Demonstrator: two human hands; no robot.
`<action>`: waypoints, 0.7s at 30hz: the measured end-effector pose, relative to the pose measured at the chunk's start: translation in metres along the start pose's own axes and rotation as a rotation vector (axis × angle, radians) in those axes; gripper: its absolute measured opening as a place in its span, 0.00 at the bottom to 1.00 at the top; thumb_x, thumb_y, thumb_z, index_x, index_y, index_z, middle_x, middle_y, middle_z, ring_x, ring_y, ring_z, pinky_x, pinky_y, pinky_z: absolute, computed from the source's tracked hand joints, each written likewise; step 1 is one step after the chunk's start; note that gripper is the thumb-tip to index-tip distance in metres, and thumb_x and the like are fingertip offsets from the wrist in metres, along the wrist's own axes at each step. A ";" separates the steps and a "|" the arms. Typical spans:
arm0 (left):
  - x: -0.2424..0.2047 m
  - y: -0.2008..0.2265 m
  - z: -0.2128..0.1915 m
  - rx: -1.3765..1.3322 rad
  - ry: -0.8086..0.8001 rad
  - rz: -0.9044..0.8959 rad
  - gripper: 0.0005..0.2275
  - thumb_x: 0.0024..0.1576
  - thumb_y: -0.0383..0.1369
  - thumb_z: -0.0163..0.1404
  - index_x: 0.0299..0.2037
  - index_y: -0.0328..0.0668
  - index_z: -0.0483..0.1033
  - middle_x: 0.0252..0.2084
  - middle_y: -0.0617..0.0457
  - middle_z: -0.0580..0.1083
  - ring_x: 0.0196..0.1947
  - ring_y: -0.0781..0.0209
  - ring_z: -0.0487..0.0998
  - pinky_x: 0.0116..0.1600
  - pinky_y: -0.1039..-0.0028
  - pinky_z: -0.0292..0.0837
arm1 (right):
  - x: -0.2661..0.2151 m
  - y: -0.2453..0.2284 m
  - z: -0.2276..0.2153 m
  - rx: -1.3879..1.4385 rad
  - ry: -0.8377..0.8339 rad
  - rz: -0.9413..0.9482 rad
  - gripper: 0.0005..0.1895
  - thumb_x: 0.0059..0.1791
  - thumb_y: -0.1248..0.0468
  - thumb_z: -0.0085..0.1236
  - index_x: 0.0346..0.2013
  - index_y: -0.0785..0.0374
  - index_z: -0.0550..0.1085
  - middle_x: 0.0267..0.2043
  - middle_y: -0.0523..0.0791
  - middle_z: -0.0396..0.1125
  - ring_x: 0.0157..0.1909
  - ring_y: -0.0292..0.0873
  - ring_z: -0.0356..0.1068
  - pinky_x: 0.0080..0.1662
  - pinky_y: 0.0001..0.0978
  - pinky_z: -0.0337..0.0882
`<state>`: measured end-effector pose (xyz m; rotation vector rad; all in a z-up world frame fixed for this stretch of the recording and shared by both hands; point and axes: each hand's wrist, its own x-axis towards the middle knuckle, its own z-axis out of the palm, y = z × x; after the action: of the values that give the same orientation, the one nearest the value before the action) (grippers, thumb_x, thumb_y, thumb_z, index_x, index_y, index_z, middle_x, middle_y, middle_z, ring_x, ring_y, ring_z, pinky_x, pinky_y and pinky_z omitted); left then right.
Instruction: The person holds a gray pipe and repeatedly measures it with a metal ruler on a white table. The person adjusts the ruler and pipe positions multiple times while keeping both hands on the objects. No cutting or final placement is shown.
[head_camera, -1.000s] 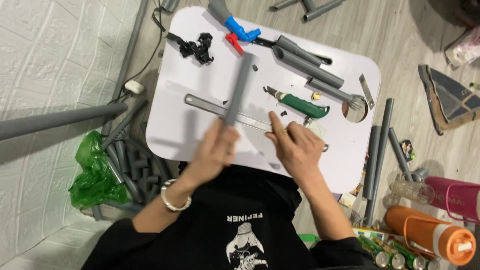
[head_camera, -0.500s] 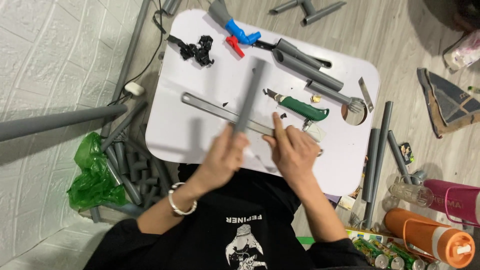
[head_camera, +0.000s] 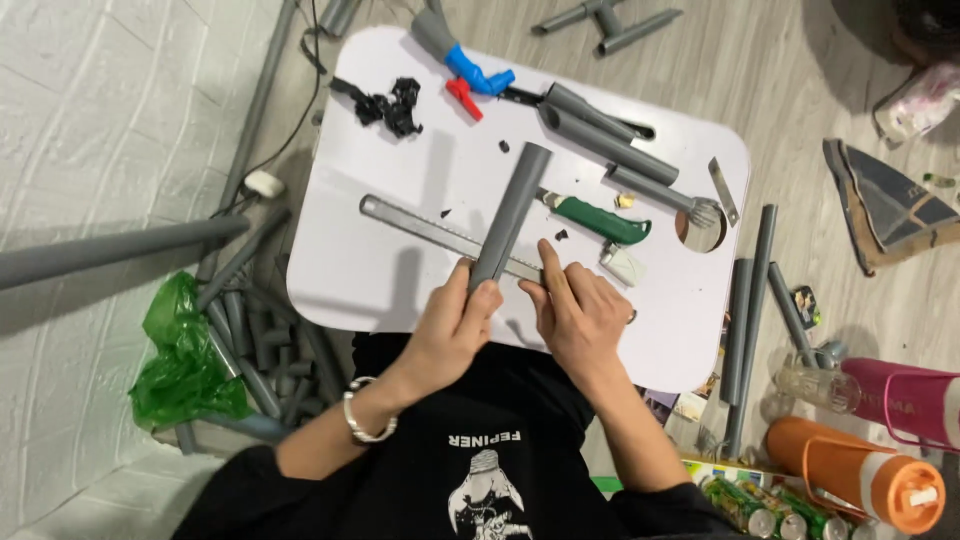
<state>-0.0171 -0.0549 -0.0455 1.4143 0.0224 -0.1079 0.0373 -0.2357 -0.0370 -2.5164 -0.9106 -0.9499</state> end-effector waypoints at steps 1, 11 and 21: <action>0.000 0.002 0.002 -0.001 -0.014 -0.007 0.11 0.71 0.34 0.37 0.41 0.34 0.65 0.21 0.55 0.67 0.19 0.68 0.69 0.21 0.77 0.67 | 0.001 -0.003 0.001 -0.009 -0.004 0.012 0.20 0.59 0.52 0.53 0.55 0.63 0.81 0.22 0.41 0.53 0.19 0.43 0.58 0.27 0.30 0.64; 0.005 0.006 -0.013 0.097 -0.029 -0.015 0.12 0.70 0.36 0.37 0.38 0.38 0.65 0.18 0.56 0.64 0.15 0.66 0.67 0.20 0.76 0.65 | 0.000 0.002 0.002 0.010 -0.008 0.021 0.20 0.56 0.52 0.58 0.54 0.64 0.81 0.23 0.42 0.57 0.21 0.45 0.62 0.28 0.32 0.67; 0.014 0.000 -0.031 0.172 0.017 -0.006 0.13 0.71 0.39 0.36 0.39 0.40 0.65 0.20 0.55 0.67 0.19 0.64 0.70 0.24 0.72 0.67 | -0.007 0.022 0.000 -0.021 -0.082 -0.023 0.19 0.57 0.50 0.55 0.55 0.58 0.81 0.23 0.41 0.58 0.20 0.44 0.62 0.28 0.32 0.67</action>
<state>-0.0020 -0.0250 -0.0520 1.5873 0.0322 -0.1050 0.0477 -0.2556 -0.0432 -2.5848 -0.9603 -0.8736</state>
